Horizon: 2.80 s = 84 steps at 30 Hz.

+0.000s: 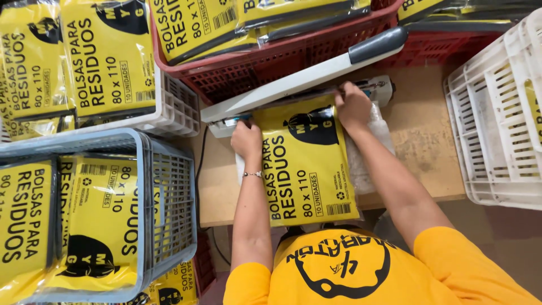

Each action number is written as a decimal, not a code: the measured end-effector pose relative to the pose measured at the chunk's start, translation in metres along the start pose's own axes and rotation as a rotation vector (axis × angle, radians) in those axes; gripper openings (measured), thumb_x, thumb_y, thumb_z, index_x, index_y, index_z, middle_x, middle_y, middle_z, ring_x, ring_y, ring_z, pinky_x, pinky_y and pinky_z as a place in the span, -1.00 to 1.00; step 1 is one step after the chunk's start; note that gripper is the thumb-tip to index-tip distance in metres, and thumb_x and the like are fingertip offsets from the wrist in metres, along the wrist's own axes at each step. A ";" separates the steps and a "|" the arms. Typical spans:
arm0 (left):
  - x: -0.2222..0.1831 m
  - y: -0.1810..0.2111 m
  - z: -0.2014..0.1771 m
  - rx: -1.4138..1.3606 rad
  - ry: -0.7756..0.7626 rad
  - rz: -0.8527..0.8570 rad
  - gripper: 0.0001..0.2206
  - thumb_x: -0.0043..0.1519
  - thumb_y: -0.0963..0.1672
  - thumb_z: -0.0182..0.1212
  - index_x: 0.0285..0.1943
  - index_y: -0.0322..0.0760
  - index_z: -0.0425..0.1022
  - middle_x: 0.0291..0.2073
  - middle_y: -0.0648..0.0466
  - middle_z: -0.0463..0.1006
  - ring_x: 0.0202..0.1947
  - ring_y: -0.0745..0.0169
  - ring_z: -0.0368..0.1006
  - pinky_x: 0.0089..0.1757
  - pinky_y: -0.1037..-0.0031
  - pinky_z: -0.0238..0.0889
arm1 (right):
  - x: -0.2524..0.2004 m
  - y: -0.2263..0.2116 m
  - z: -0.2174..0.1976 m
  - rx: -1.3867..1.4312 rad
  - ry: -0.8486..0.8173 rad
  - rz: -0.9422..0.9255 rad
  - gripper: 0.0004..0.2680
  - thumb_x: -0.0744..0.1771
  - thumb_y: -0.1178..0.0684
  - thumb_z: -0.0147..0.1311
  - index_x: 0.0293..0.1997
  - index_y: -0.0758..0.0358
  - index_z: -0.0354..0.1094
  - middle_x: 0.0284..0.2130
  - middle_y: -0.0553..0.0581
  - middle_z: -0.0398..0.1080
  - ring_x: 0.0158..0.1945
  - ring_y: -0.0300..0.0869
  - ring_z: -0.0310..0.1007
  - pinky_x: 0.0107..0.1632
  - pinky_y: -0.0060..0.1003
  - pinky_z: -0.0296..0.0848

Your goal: Sealing yellow plastic bags using a manual heat sealing machine on a workbench

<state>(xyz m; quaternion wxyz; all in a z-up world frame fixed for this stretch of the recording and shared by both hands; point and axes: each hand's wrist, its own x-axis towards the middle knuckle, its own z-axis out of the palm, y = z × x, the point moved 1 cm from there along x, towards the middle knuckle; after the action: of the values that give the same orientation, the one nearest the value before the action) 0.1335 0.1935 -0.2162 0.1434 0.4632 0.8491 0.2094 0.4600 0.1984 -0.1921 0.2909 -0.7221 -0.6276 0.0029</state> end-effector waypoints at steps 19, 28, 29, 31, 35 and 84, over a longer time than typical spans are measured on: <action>-0.012 0.016 -0.025 -0.037 -0.018 -0.037 -0.70 0.21 0.08 0.06 -0.24 -0.09 0.59 -0.39 -0.18 0.65 -0.21 -0.35 0.60 -0.11 0.00 0.43 | 0.104 -0.129 -0.043 -0.253 -0.954 -0.215 -0.41 0.41 -0.44 -0.53 0.26 0.22 0.36 0.17 0.33 0.43 0.30 0.18 0.35 0.31 0.16 0.28; -0.021 0.006 -0.018 -0.040 -0.009 -0.021 -0.72 0.19 0.08 0.10 -0.27 -0.08 0.57 -0.43 -0.16 0.64 -0.24 -0.30 0.61 -0.15 0.02 0.44 | 0.088 -0.125 -0.045 -0.271 -0.914 -0.233 -0.32 0.35 -0.58 -0.58 0.14 0.16 0.45 0.05 0.26 0.52 0.21 0.10 0.46 0.20 0.03 0.40; -0.016 0.009 -0.014 -0.048 0.008 -0.005 -0.72 0.18 0.09 0.11 -0.29 -0.07 0.56 -0.44 -0.15 0.63 -0.26 -0.29 0.60 -0.17 0.01 0.43 | 0.095 -0.127 -0.049 -0.274 -0.903 -0.235 -0.28 0.32 -0.63 -0.60 0.14 0.14 0.46 0.05 0.26 0.53 0.22 0.10 0.46 0.20 0.02 0.41; -0.039 0.024 -0.047 -0.078 -0.011 0.037 -0.72 0.19 0.08 0.13 -0.27 -0.10 0.55 -0.41 -0.16 0.63 -0.22 -0.30 0.58 -0.14 -0.01 0.42 | 0.093 -0.127 -0.052 -0.261 -0.907 -0.228 -0.29 0.32 -0.62 -0.58 0.18 0.12 0.44 0.08 0.25 0.51 0.25 0.09 0.44 0.23 0.01 0.39; -0.074 0.018 -0.054 -0.064 0.004 0.189 -0.68 0.11 0.08 0.27 -0.16 -0.14 0.50 -0.33 -0.10 0.58 -0.12 -0.19 0.52 -0.09 0.05 0.41 | 0.094 -0.126 -0.049 -0.288 -0.924 -0.219 -0.30 0.30 -0.63 -0.59 0.22 0.02 0.41 0.11 0.18 0.50 0.27 0.02 0.43 0.21 -0.05 0.41; -0.115 0.030 -0.121 -0.264 -0.408 0.104 -0.53 0.18 -0.02 0.34 0.18 -0.37 0.41 -0.04 -0.25 0.53 0.07 -0.41 0.45 0.02 -0.15 0.35 | 0.078 -0.132 -0.117 0.700 -0.326 -0.428 -0.84 0.39 -0.06 0.08 0.02 0.03 0.46 -0.22 0.09 0.43 0.01 -0.04 0.45 0.12 -0.20 0.49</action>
<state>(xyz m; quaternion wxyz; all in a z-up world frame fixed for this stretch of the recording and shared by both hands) 0.1637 0.0834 -0.0901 0.3600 0.5162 0.7430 0.2277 0.4002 0.2258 -0.0107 0.4091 -0.4240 -0.7620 0.2689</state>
